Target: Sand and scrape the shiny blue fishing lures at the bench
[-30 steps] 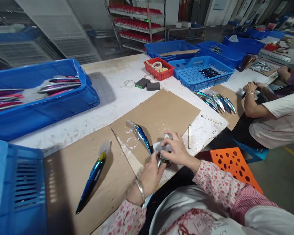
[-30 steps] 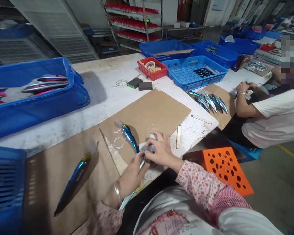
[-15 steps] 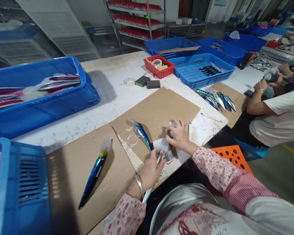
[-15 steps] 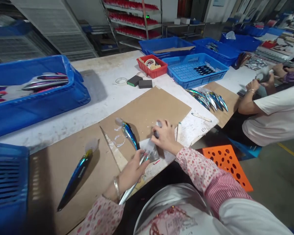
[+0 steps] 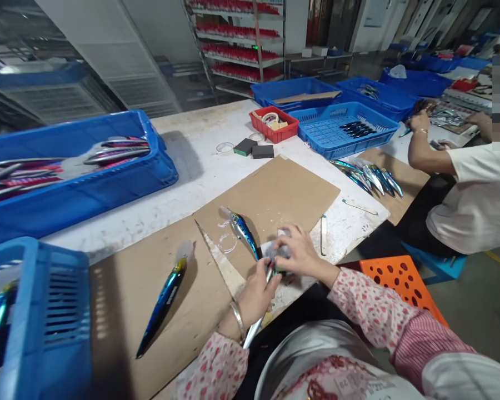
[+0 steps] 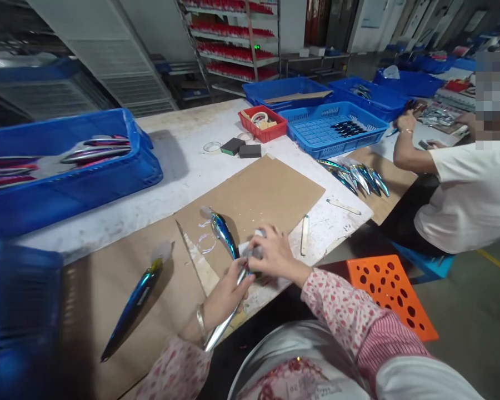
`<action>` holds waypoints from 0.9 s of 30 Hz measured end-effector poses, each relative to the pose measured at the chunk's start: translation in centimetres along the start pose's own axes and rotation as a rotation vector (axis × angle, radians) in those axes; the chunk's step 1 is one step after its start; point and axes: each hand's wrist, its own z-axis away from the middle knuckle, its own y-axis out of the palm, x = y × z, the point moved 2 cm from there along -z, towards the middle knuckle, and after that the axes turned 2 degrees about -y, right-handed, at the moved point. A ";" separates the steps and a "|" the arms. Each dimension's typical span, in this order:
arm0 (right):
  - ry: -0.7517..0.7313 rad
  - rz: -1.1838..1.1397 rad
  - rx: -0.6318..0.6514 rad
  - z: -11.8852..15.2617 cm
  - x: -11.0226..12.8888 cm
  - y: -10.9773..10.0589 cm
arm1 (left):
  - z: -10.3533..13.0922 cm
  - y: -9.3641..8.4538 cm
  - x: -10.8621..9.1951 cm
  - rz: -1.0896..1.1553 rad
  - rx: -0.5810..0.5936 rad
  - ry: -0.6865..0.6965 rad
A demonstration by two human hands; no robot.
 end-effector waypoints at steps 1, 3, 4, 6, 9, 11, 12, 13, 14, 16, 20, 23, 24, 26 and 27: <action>0.047 0.017 -0.030 -0.3 -0.6 -0.2 | 0.1 0.1 0.0 -0.015 -0.017 -0.003; 0.181 0.067 -0.146 -1.0 -2.4 -0.8 | 0.7 -0.1 0.0 -0.066 -0.070 0.009; 0.209 0.060 -0.192 -1.2 -3.4 -1.1 | 1.1 -0.4 0.2 -0.096 -0.109 0.028; 0.245 -0.009 -0.260 -1.3 -5.4 -1.6 | 2.3 -2.0 1.0 -0.176 -0.235 0.059; 0.268 -0.049 -0.282 -0.5 -7.3 -1.7 | 4.4 -5.8 3.6 -0.388 -0.466 -0.073; 0.269 -0.038 -0.289 0.3 -7.8 -1.4 | 5.5 -8.3 5.9 -0.570 -0.556 -0.264; 0.266 -0.032 -0.293 0.6 -7.9 -1.3 | 5.9 -9.3 6.9 -0.647 -0.587 -0.355; 0.263 -0.027 -0.294 0.9 -7.8 -1.1 | 6.1 -10.1 7.8 -0.714 -0.606 -0.419; 0.256 -0.023 -0.291 1.0 -7.7 -0.9 | 6.1 -10.5 8.5 -0.780 -0.625 -0.452; 0.240 -0.022 -0.283 1.1 -7.5 -0.6 | 5.9 -10.8 9.2 -0.904 -0.676 -0.460; 0.219 -0.048 -0.288 1.2 -7.1 -0.3 | 3.8 -9.7 7.3 -1.005 -0.839 -0.326; 0.204 -0.074 -0.302 1.4 -6.6 -0.3 | 0.3 -8.7 4.6 -0.824 -0.800 -0.097; 0.197 -0.084 -0.305 1.5 -6.4 -0.3 | -1.2 -8.5 3.8 -0.717 -0.766 -0.048; 0.179 -0.103 -0.307 1.9 -5.9 -0.3 | -4.3 -8.3 2.6 -0.505 -0.727 -0.043; 0.172 -0.111 -0.307 2.0 -5.7 -0.4 | -5.8 -8.3 2.2 -0.454 -0.731 -0.063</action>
